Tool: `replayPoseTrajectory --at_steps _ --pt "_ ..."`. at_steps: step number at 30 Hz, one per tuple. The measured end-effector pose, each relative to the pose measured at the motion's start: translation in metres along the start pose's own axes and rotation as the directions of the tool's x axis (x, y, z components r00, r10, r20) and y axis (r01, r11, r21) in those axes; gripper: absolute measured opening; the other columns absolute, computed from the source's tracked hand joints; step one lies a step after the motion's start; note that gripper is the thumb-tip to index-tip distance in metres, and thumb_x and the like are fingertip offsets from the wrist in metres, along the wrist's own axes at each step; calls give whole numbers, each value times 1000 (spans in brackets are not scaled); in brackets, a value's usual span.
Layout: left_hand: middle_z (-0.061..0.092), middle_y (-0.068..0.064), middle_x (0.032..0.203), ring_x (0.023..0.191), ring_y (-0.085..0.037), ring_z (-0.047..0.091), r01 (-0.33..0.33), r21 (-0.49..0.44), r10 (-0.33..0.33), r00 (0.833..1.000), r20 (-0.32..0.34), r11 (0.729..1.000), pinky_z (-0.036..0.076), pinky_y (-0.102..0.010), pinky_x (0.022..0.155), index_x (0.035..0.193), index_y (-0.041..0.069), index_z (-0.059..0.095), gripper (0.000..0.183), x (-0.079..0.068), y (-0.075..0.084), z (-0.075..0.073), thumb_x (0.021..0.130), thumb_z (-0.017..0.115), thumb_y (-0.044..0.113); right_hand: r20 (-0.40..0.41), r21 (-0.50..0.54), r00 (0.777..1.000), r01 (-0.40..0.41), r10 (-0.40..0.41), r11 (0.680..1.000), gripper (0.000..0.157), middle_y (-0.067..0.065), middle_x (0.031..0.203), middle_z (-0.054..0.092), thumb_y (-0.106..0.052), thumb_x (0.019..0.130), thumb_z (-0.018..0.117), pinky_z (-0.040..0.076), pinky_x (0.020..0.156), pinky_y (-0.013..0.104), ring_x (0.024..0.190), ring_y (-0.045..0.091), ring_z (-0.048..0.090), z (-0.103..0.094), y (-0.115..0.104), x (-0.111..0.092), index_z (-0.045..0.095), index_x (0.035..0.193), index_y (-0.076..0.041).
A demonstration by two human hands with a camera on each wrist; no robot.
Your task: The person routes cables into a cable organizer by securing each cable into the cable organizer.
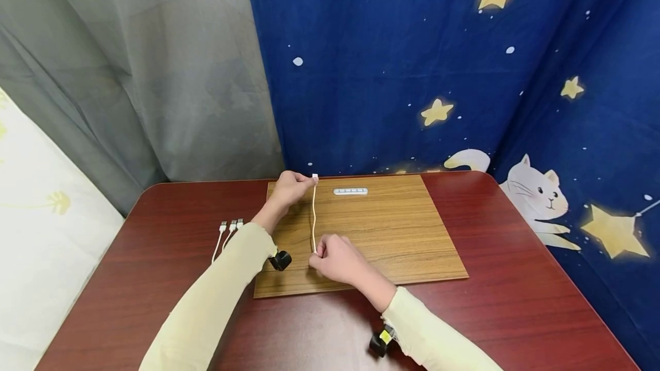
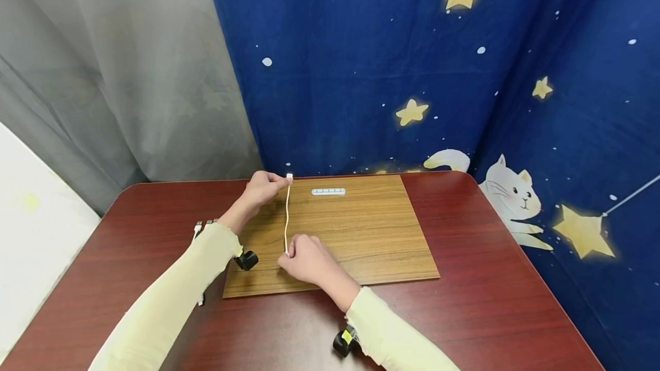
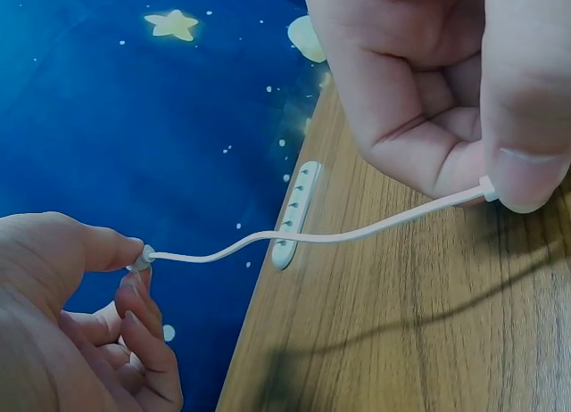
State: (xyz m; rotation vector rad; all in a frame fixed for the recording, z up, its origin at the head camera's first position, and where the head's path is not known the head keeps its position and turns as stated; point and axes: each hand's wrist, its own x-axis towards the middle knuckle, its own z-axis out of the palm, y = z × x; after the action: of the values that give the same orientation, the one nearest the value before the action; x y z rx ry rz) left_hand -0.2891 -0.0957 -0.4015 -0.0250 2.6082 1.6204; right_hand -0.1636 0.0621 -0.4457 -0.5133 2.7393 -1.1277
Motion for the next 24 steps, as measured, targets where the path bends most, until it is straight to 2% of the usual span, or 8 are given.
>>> replayPoseTrajectory --at_steps 9,14,24 --pt "60 -9 92 80 -21 48 24 -4 -24 1000 -6 1000 38 -31 62 99 -6 72 34 6 3 14 95 71 29 -25 -32 999 -25 24 999 16 -16 51 58 -20 85 67 42 50 30 49 10 58 -9 5 -1 57 73 -16" --pt "64 -11 97 84 -22 51 20 14 -20 1000 -16 1000 41 -32 65 94 -1 72 31 10 3 19 94 72 30 -34 -47 998 -45 44 998 16 -16 52 58 -22 86 67 43 51 32 50 11 58 -13 7 -3 57 74 -17" --pt "62 -9 92 80 -21 51 39 18 -39 999 -21 999 41 -31 61 93 1 73 29 16 2 27 94 73 30 -66 -134 996 -66 57 989 17 -14 56 58 -24 86 67 43 52 33 53 12 55 -20 10 -6 57 74 -19"
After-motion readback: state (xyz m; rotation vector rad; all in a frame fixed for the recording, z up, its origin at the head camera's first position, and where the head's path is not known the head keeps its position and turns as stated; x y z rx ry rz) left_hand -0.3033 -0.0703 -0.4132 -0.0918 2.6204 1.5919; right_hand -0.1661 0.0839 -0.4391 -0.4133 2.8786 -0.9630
